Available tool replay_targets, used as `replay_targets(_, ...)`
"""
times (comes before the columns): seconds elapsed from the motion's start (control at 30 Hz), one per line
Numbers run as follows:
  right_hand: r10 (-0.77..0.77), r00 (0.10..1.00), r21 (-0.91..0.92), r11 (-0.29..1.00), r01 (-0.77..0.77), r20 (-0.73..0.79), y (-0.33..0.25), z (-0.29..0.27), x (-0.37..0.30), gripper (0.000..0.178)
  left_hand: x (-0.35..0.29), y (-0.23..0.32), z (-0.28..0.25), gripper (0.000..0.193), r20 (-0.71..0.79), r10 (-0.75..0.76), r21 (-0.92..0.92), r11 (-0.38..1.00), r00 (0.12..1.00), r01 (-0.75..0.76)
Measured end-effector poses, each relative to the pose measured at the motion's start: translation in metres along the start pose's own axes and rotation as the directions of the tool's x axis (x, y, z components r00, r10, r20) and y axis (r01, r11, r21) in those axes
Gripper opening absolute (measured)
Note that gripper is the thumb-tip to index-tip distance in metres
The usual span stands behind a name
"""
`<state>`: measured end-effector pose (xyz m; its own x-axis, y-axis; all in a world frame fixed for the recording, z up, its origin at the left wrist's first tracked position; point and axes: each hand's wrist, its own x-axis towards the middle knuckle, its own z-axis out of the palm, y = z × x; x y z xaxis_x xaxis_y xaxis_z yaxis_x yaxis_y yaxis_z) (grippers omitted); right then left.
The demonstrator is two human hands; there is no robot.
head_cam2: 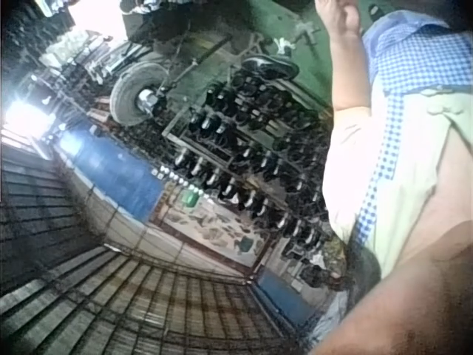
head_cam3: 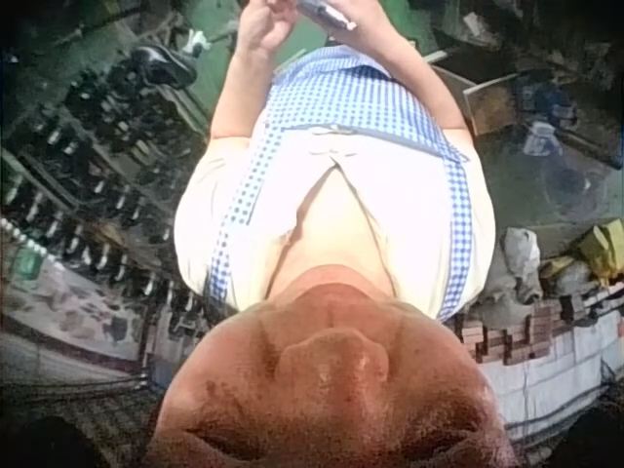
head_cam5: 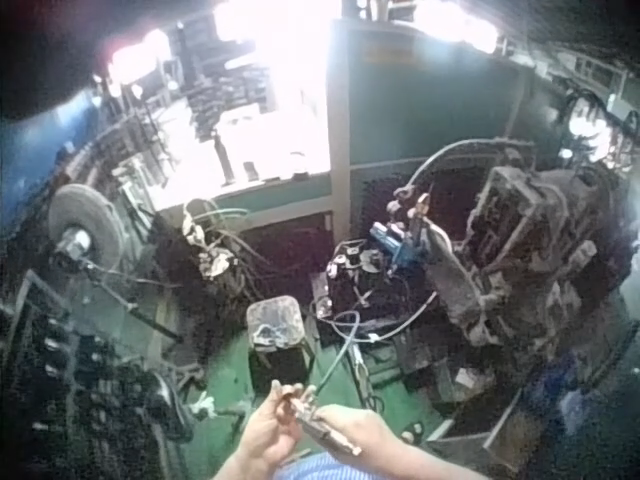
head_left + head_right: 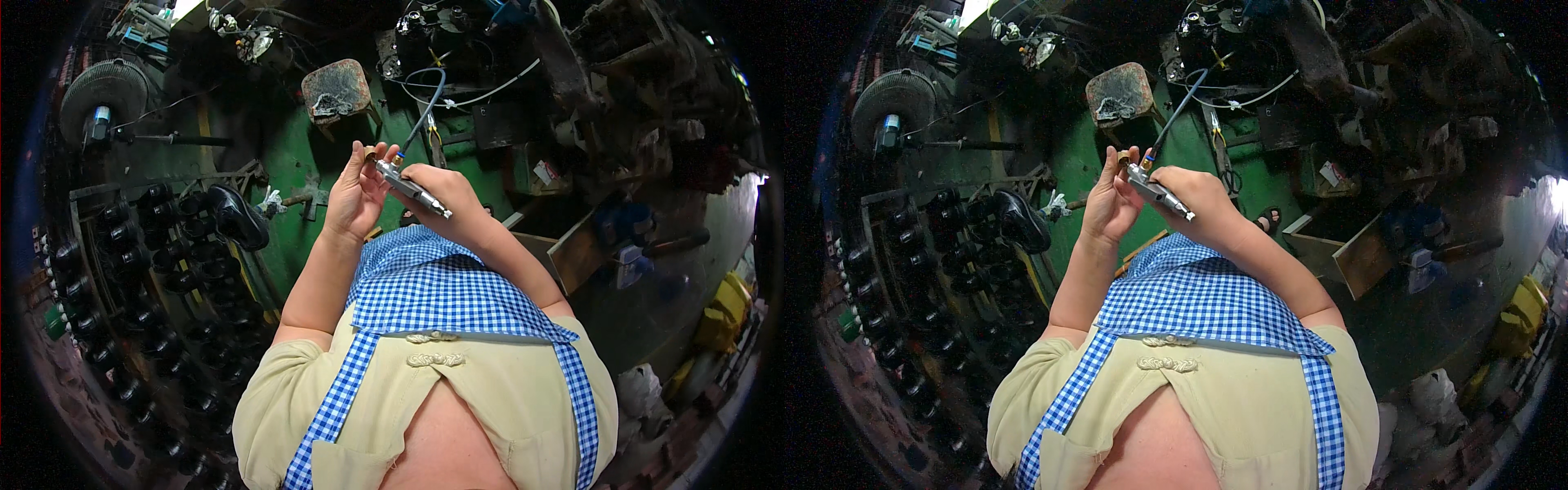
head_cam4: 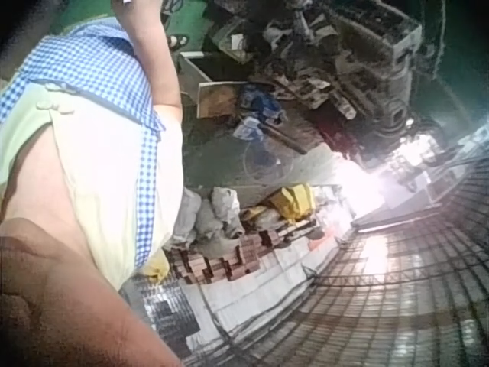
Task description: Apply adhesive or treatment to shoe components using a specialized pneumatic spray tool.
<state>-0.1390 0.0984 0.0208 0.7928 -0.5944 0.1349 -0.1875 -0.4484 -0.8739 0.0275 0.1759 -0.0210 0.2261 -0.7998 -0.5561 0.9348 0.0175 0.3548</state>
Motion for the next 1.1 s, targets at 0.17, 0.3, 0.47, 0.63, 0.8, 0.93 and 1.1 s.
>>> replay_targets(0.17,-0.010,1.000,-0.015,1.000,0.010,-0.017,0.003,0.002,0.002,0.019,0.008,0.000,-0.006,0.029,0.006,-0.091,-0.102,0.991,0.996,0.091)
replay_targets(0.3,0.029,1.000,0.071,0.997,-0.029,0.007,0.008,-0.002,0.007,0.018,0.006,0.002,-0.003,0.028,-0.036,-0.111,-0.063,0.992,0.993,0.108)
replay_targets(0.47,0.025,1.000,0.113,0.993,-0.023,-0.017,0.005,0.001,0.007,0.015,0.011,0.007,-0.008,0.028,-0.028,-0.147,-0.015,0.989,0.989,0.146)
replay_targets(0.63,0.061,0.998,0.328,0.943,-0.052,-0.018,0.010,0.000,0.010,0.012,0.006,0.013,0.004,0.029,-0.016,-0.188,0.010,0.982,0.982,0.188)
replay_targets(0.8,0.069,0.997,0.292,0.955,-0.060,-0.019,0.008,-0.004,0.016,0.013,0.003,0.018,0.014,0.032,0.051,-0.244,0.018,0.970,0.968,0.244)
replay_targets(0.93,0.043,0.999,0.220,0.975,-0.037,-0.025,0.013,-0.004,0.018,0.019,0.005,0.013,0.016,0.036,0.002,-0.161,-0.011,0.987,0.987,0.161)
replay_targets(1.1,0.150,0.986,0.173,0.972,-0.160,0.070,0.005,-0.013,0.017,0.018,0.009,0.008,0.006,0.037,-0.016,-0.072,0.007,0.997,0.997,0.072)
